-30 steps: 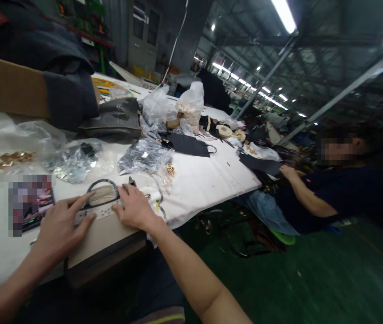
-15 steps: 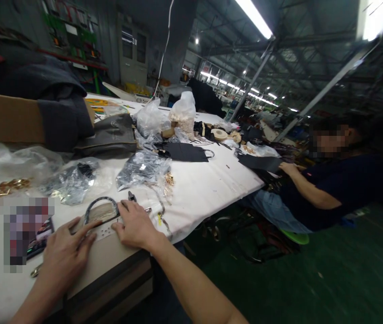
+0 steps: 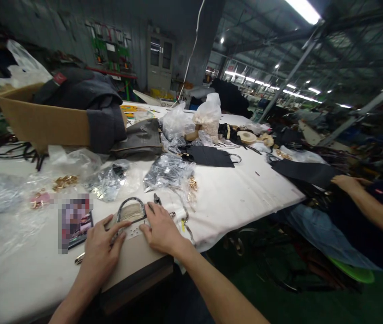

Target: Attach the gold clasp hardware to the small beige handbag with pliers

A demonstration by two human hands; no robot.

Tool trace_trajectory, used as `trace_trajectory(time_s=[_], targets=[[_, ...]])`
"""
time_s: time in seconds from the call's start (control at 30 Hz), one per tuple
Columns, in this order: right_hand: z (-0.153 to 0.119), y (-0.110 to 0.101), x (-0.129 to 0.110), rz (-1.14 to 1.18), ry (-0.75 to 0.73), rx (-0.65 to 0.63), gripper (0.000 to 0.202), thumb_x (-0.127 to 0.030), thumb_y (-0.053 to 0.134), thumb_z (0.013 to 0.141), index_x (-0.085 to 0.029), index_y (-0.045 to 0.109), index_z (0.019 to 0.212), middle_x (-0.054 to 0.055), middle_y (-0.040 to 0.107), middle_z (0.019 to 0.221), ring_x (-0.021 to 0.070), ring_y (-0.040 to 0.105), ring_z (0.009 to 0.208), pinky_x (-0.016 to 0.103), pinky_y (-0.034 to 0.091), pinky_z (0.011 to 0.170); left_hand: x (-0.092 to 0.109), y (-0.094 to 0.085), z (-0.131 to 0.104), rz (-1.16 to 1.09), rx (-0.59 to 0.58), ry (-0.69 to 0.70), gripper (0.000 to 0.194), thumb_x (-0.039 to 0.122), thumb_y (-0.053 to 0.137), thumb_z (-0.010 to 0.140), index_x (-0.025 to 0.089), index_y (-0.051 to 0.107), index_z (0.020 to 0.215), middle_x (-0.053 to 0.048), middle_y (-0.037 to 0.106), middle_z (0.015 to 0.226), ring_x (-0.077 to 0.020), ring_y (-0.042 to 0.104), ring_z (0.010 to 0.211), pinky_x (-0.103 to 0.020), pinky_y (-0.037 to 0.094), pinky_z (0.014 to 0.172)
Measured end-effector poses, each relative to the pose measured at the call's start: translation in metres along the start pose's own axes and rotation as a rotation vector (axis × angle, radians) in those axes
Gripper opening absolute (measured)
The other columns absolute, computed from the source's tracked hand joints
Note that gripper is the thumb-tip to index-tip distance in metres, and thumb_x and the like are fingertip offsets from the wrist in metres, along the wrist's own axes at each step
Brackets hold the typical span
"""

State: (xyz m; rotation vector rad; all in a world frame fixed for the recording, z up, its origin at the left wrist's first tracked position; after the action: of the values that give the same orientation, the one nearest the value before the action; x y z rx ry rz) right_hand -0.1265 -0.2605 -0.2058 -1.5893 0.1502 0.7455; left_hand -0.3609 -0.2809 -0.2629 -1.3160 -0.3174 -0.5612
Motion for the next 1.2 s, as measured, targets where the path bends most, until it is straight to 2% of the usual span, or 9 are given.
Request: trace_trajectory(time_s=[0.13,0.27,0.33,0.43,0.63,0.73,0.87,1.03,1.2], targets=[[0.026,-0.031,0.0,0.023,-0.119,-0.13,0.055,-0.048,0.059,0.116,-0.016,0.07,0.16,0.021,0.063,0.168,0.0355,0.058,0.157,0.052,0.047,0.133,0.013,-0.006,-0.001,-0.02,0.012,-0.067,0.039,0.033,0.057,0.109,0.037,0.086,0.135,-0.018,0.058,0.155,-0.0432,0.055,0.15,-0.065,0.052,0.121],[0.082,-0.056,0.0,0.069,-0.091,0.024,0.041,-0.045,0.06,0.116,-0.02,0.083,0.14,0.016,0.08,0.144,0.0296,0.074,0.132,0.044,0.054,0.119,0.026,-0.012,-0.001,-0.034,0.011,-0.165,0.038,0.027,0.059,0.107,0.036,0.087,0.131,-0.017,0.059,0.156,-0.0419,0.056,0.148,-0.062,0.053,0.12],[0.115,-0.055,0.0,0.037,-0.05,0.065,0.034,-0.037,0.066,0.113,-0.019,0.086,0.133,0.015,0.084,0.136,0.0293,0.077,0.124,0.041,0.056,0.113,0.03,-0.014,0.0,-0.036,0.001,-0.188,0.038,0.026,0.06,0.106,0.036,0.087,0.13,-0.016,0.06,0.156,-0.0423,0.057,0.147,-0.063,0.054,0.119],[0.164,-0.043,-0.002,-0.116,-0.042,-0.003,0.027,-0.025,0.068,0.107,-0.019,0.09,0.121,0.016,0.087,0.123,0.0309,0.079,0.117,0.038,0.057,0.105,0.034,-0.017,0.001,-0.035,0.006,-0.217,0.038,0.023,0.06,0.105,0.035,0.087,0.129,-0.016,0.059,0.157,-0.0426,0.057,0.146,-0.064,0.054,0.118],[0.232,-0.017,-0.014,-0.291,-0.124,-0.031,0.04,-0.019,0.058,0.109,-0.024,0.085,0.138,0.013,0.08,0.143,0.0292,0.074,0.129,0.033,0.057,0.106,0.036,-0.02,0.002,-0.056,0.001,-0.229,0.037,0.022,0.061,0.104,0.034,0.087,0.127,-0.017,0.059,0.156,-0.0431,0.058,0.143,-0.065,0.053,0.117],[0.244,-0.009,-0.018,-0.361,-0.131,-0.052,0.039,-0.018,0.059,0.107,-0.022,0.085,0.136,0.014,0.079,0.143,0.0299,0.074,0.128,0.035,0.058,0.106,0.036,-0.021,0.002,-0.068,0.005,-0.232,0.037,0.022,0.062,0.103,0.035,0.088,0.126,-0.017,0.06,0.155,-0.0425,0.058,0.143,-0.064,0.054,0.117],[0.247,-0.007,-0.015,-0.419,-0.092,-0.018,0.05,-0.01,0.052,0.106,-0.019,0.078,0.147,0.02,0.074,0.151,0.0327,0.073,0.13,0.042,0.058,0.109,0.037,-0.021,0.002,-0.068,0.016,-0.231,0.038,0.022,0.062,0.102,0.036,0.088,0.125,-0.016,0.06,0.154,-0.0436,0.058,0.143,-0.064,0.054,0.115],[0.251,-0.007,-0.012,-0.441,-0.102,-0.018,0.037,-0.025,0.055,0.111,-0.018,0.083,0.134,0.02,0.077,0.143,0.0345,0.075,0.124,0.042,0.059,0.106,0.037,-0.018,0.002,-0.06,0.009,-0.237,0.038,0.022,0.06,0.103,0.034,0.087,0.127,-0.017,0.059,0.155,-0.0441,0.056,0.143,-0.065,0.054,0.114],[0.256,0.001,-0.016,-0.422,-0.137,0.011,0.039,-0.025,0.054,0.111,-0.021,0.078,0.142,0.016,0.074,0.149,0.0314,0.072,0.128,0.039,0.057,0.108,0.03,-0.016,0.003,-0.065,-0.024,-0.22,0.038,0.024,0.061,0.104,0.035,0.087,0.128,-0.017,0.058,0.156,-0.0448,0.056,0.144,-0.064,0.054,0.113]])
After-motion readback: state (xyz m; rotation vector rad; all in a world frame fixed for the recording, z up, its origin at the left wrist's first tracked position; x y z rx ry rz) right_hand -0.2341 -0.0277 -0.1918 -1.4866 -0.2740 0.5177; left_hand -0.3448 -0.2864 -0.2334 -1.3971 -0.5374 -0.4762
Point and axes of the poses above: each hand's wrist, its own z-axis towards the middle knuckle, its own y-axis out of the palm, x = y × z, the point moved 2 cm from there along z, towards the middle knuckle
